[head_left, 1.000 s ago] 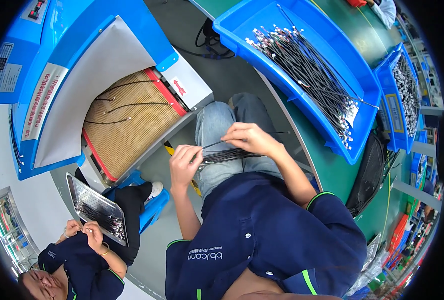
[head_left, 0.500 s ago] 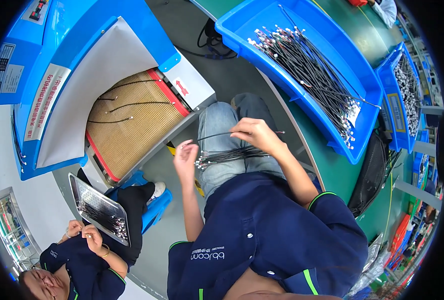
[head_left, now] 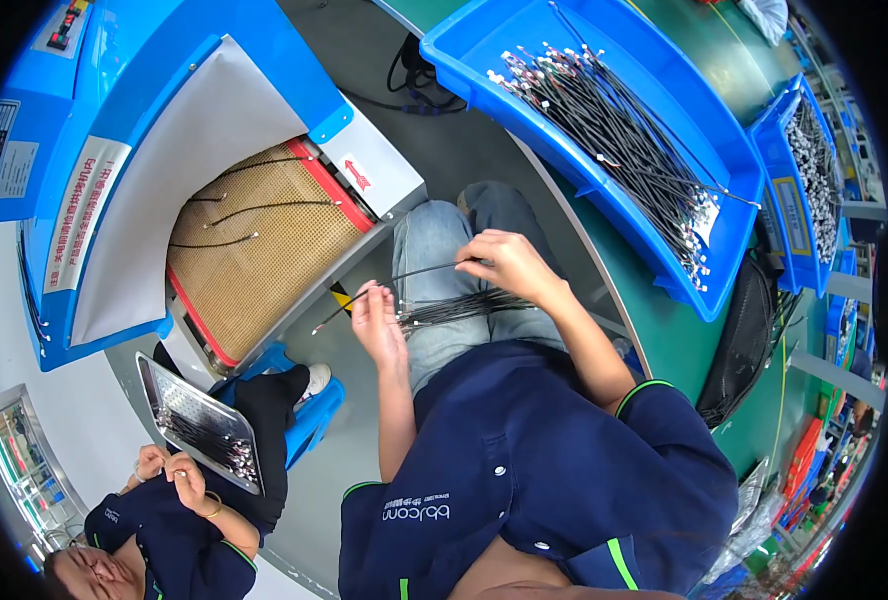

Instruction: The person assembles wire harnesses by inserting plastic pins into an electronics housing with a hand inserter.

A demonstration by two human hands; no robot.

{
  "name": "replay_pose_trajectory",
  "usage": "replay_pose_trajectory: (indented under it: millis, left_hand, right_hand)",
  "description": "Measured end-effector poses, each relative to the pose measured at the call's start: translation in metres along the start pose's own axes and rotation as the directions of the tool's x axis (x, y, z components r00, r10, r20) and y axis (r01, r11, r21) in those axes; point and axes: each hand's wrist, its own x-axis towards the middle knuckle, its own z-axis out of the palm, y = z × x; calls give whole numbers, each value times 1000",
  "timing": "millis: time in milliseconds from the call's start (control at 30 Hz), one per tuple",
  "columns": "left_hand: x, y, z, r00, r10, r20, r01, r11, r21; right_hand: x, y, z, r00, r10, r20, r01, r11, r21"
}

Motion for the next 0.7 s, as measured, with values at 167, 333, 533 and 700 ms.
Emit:
replay_pose_trajectory:
  millis: [167, 333, 533, 700]
  left_hand:
    - [8, 5, -12, 993, 100, -67, -102, 994, -28]
    - [7, 3, -13, 993, 103, -62, -105, 994, -21]
    - [7, 0, -18, 992, 122, -10, -122, 992, -30]
    - [5, -1, -18, 993, 114, -19, -114, 993, -18]
  right_hand:
    - [-4, 9, -6, 999, 22, -41, -20, 999, 37]
    - [-7, 13, -7, 996, -6, -86, 13, 997, 73]
    - [-9, 15, -8, 994, -5, -111, 14, 997, 79]
    - [-10, 17, -5, 986, -47, -160, 56, 997, 50]
